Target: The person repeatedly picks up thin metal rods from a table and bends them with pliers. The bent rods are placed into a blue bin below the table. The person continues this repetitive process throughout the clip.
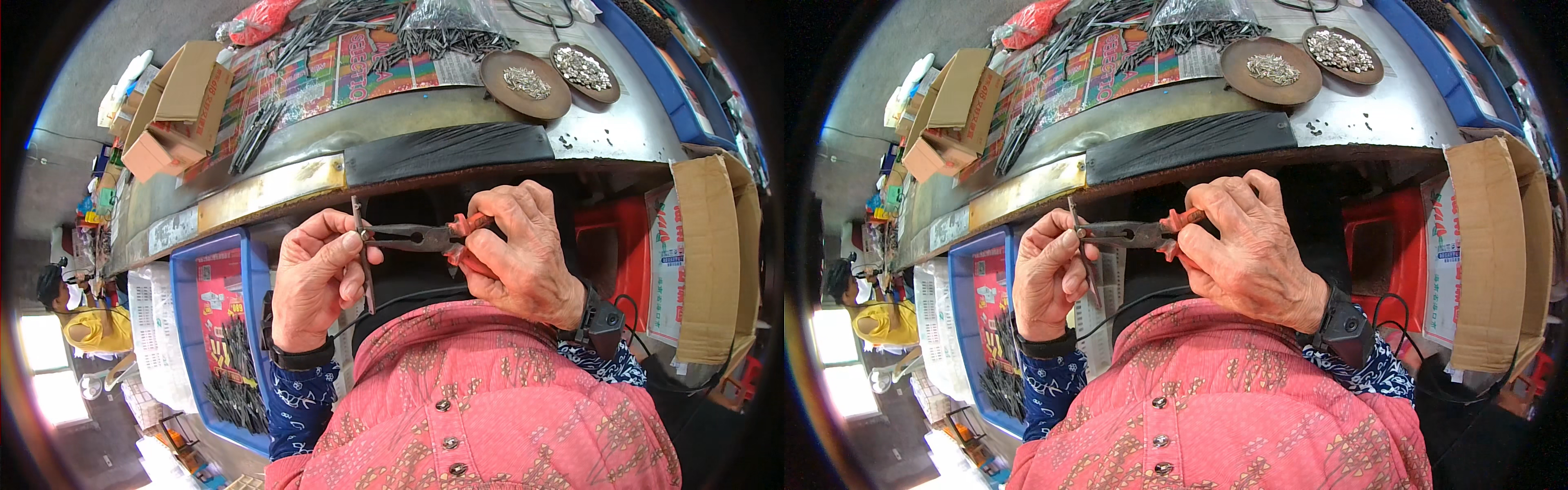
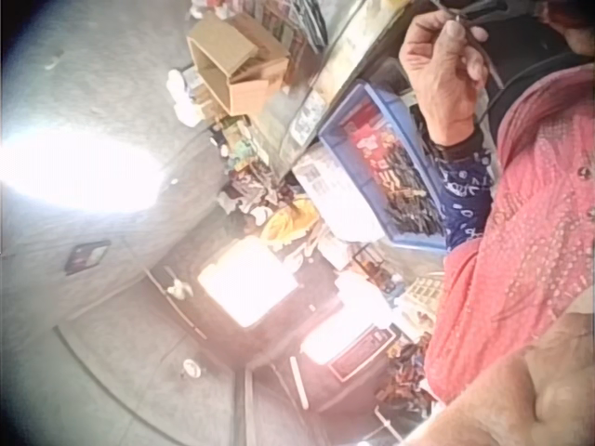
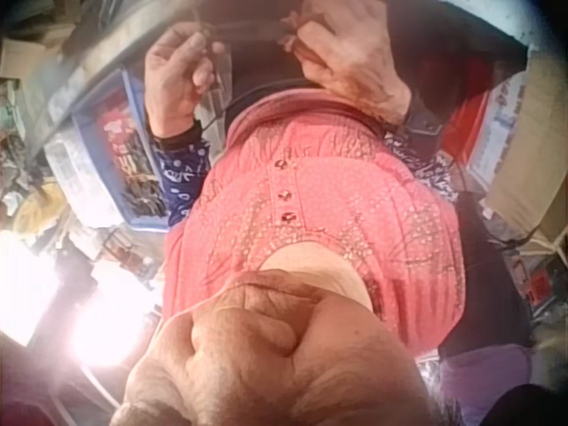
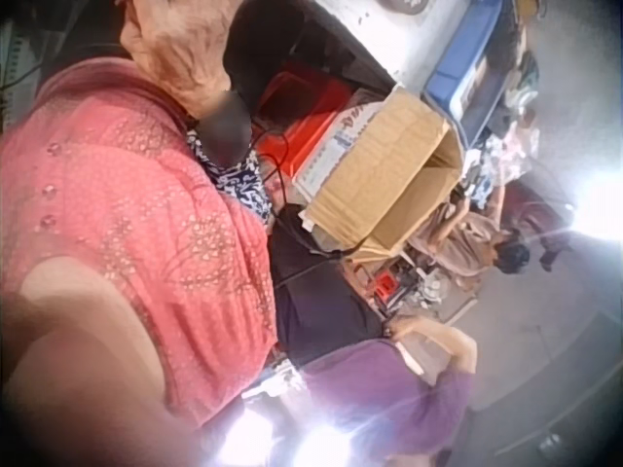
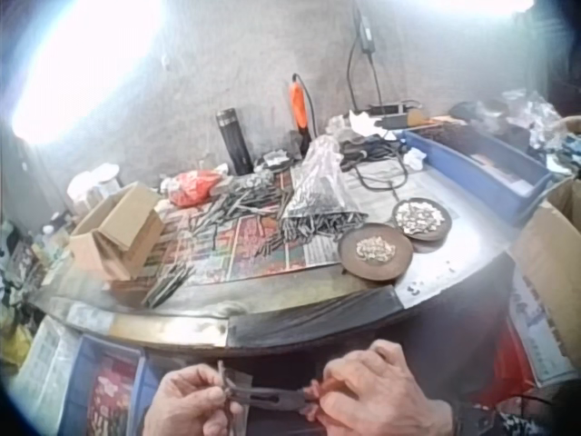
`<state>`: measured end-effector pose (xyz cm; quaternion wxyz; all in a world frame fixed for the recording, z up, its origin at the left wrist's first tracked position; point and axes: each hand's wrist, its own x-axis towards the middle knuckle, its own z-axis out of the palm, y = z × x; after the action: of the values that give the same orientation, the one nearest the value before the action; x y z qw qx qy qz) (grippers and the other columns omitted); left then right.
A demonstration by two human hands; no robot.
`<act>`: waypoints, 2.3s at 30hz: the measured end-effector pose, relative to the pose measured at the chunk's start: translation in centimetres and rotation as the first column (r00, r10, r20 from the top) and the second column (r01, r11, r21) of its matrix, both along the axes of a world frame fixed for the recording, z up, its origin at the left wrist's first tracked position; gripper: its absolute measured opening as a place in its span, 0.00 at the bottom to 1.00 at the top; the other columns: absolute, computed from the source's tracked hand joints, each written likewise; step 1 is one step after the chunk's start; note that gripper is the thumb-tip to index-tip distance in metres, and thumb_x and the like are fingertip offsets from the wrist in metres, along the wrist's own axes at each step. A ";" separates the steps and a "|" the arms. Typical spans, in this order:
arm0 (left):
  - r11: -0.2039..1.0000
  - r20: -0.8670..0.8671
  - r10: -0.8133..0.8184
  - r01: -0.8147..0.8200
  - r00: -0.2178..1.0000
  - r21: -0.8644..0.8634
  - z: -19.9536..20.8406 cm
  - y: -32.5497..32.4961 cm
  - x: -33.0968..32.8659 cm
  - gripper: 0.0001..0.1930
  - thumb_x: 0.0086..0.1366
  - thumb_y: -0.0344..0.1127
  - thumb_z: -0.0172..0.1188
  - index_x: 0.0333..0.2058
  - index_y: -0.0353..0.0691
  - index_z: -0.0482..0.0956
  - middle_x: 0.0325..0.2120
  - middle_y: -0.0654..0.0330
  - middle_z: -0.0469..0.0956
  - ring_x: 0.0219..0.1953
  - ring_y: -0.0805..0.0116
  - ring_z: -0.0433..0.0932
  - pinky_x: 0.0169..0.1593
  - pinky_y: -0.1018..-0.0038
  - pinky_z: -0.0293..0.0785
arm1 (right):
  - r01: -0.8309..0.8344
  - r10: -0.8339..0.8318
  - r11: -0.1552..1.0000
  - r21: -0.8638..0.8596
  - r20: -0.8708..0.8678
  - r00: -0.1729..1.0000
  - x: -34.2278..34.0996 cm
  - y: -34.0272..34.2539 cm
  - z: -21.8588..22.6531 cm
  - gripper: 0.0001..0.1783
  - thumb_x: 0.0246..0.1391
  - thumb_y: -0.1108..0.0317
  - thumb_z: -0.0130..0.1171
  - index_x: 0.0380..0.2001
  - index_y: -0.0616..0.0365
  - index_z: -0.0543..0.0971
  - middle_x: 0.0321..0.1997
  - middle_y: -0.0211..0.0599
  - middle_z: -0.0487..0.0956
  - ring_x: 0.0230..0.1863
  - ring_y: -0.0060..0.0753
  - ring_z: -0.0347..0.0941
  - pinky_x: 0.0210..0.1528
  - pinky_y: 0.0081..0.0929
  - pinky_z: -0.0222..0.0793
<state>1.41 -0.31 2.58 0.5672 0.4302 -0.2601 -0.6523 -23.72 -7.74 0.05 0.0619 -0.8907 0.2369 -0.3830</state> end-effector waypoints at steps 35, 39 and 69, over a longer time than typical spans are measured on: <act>0.998 -0.048 0.035 -0.037 0.998 -0.045 -2.1 1.2 -0.2 0.05 0.72 0.28 0.60 0.40 0.32 0.75 0.29 0.46 0.83 0.15 0.75 0.76 0.17 0.83 0.70 | -0.082 0.081 0.994 0.078 0.015 0.997 0.4 0.2 -1.5 0.10 0.44 0.70 0.69 0.31 0.56 0.79 0.40 0.35 0.74 0.42 0.39 0.73 0.47 0.39 0.63; 0.999 0.006 -0.001 0.002 1.000 -0.041 -2.2 1.1 -0.2 0.05 0.70 0.27 0.61 0.40 0.32 0.75 0.30 0.46 0.84 0.15 0.76 0.76 0.18 0.84 0.70 | -0.105 0.115 0.987 0.124 -0.081 0.990 -0.2 0.4 -1.8 0.10 0.44 0.70 0.68 0.31 0.55 0.78 0.37 0.36 0.72 0.39 0.40 0.71 0.42 0.36 0.66; 0.881 0.868 0.456 -0.041 -0.199 -0.472 -1.4 -9.3 12.0 0.09 0.62 0.28 0.65 0.40 0.32 0.80 0.28 0.53 0.79 0.27 0.63 0.78 0.35 0.69 0.73 | -0.241 0.181 0.818 0.523 0.164 0.970 0.3 -1.4 -4.0 0.13 0.39 0.76 0.68 0.29 0.60 0.76 0.37 0.41 0.75 0.38 0.46 0.73 0.39 0.38 0.71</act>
<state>13.38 -9.59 1.20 0.3465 0.7272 -0.5885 0.0692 -23.46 -9.10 -3.96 0.3642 -0.8363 0.2309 -0.3385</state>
